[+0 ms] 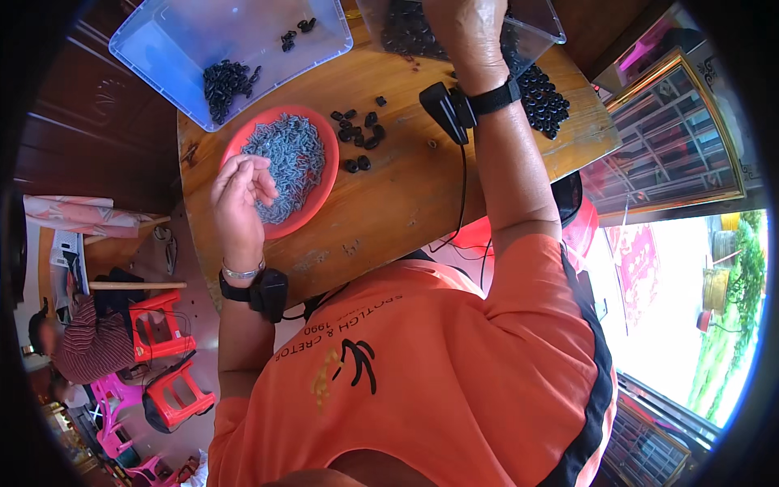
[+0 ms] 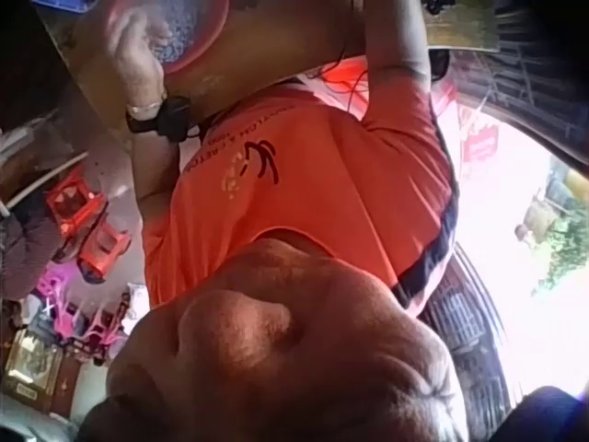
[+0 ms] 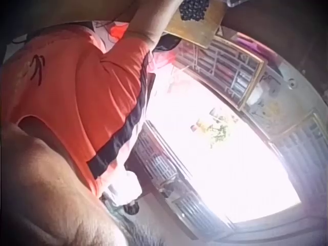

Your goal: Manually picking small black components from a red bowl and sorting them into separate containers.

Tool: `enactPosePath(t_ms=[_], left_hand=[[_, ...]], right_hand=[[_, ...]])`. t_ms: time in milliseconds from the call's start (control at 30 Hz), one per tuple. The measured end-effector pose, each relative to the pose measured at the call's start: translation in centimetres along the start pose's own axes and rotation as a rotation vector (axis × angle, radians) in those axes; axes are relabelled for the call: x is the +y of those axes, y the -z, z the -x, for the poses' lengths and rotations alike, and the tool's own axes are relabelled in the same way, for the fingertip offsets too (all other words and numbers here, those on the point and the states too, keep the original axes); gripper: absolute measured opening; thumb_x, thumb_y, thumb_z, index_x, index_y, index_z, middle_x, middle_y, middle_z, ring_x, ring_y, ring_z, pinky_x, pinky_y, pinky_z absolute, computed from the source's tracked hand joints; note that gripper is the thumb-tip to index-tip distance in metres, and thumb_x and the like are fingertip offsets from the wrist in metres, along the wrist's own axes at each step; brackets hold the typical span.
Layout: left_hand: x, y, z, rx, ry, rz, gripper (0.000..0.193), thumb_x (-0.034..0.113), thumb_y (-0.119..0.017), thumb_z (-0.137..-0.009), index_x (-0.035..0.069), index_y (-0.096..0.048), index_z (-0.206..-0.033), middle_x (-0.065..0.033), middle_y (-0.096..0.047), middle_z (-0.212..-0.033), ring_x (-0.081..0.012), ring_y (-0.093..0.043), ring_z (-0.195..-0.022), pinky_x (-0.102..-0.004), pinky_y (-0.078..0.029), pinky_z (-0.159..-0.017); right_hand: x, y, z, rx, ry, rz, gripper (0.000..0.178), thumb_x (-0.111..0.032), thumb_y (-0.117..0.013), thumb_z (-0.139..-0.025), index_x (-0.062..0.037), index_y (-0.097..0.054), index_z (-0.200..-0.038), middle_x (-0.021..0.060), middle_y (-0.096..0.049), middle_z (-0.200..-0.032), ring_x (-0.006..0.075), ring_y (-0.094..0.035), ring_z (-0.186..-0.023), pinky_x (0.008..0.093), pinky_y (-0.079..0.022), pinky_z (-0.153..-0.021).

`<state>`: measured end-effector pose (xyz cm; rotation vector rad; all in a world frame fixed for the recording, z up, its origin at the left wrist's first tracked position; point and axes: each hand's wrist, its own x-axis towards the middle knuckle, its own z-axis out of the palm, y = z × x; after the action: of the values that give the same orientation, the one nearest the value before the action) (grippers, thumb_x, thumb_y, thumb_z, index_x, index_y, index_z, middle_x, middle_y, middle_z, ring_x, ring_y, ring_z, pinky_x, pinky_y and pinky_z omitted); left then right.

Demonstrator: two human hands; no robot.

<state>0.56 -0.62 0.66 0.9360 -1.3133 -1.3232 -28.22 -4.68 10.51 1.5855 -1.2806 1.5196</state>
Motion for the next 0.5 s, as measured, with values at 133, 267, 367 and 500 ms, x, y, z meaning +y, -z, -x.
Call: enactPosePath(t_ms=[133,267,367,500], left_hand=[[0.2,0.0,0.0,-0.012,-0.006,-0.005,0.023,0.019,-0.047,-0.091,0.001,-0.061,-0.084,-0.0026,-0.055,-0.064,-0.0077,-0.05,-0.055,-0.0189,-0.037,-0.049],[0.0,0.1,0.1,0.007,0.002,-0.041,0.023,0.019,-0.048,-0.09,0.001,-0.061,-0.084,-0.0024,-0.055,-0.064,-0.0076,-0.05,-0.055,-0.0189,-0.037,-0.049],[0.2,0.0,0.2,-0.003,0.007,-0.047,0.023,0.019,-0.049,-0.09,0.002,-0.061,-0.084,-0.0022,-0.055,-0.064,-0.0074,-0.05,-0.054,-0.0188,-0.037,-0.049],[0.2,0.0,0.1,-0.061,0.017,-0.127,0.024,0.02,-0.043,-0.093,0.002,-0.059,-0.087,-0.0025,-0.054,-0.065,-0.0081,-0.05,-0.057,-0.0198,-0.036,-0.051]], right_hand=[[-0.7,0.6,0.6,-0.448,0.021,-0.163,0.008,-0.003,-0.063,-0.077,-0.0001,-0.065,-0.084,0.0175,-0.064,-0.087,0.0309,-0.063,-0.079,0.0343,-0.05,-0.067],[3.3,-2.3,5.2,-0.897,0.084,-0.19,0.019,-0.014,-0.067,-0.077,-0.0042,-0.066,-0.093,0.0101,-0.064,-0.071,0.0234,-0.062,-0.065,0.033,-0.049,-0.061],[3.1,-2.8,5.8,-1.204,-0.008,-0.12,0.023,-0.018,-0.071,-0.069,-0.0033,-0.066,-0.086,0.0095,-0.064,-0.074,0.025,-0.062,-0.071,0.034,-0.049,-0.065],[3.5,-4.7,7.8,-1.369,-0.02,-0.151,0.02,-0.015,-0.072,-0.065,-0.0038,-0.065,-0.08,0.0096,-0.064,-0.074,0.0265,-0.062,-0.072,0.0345,-0.048,-0.065]])
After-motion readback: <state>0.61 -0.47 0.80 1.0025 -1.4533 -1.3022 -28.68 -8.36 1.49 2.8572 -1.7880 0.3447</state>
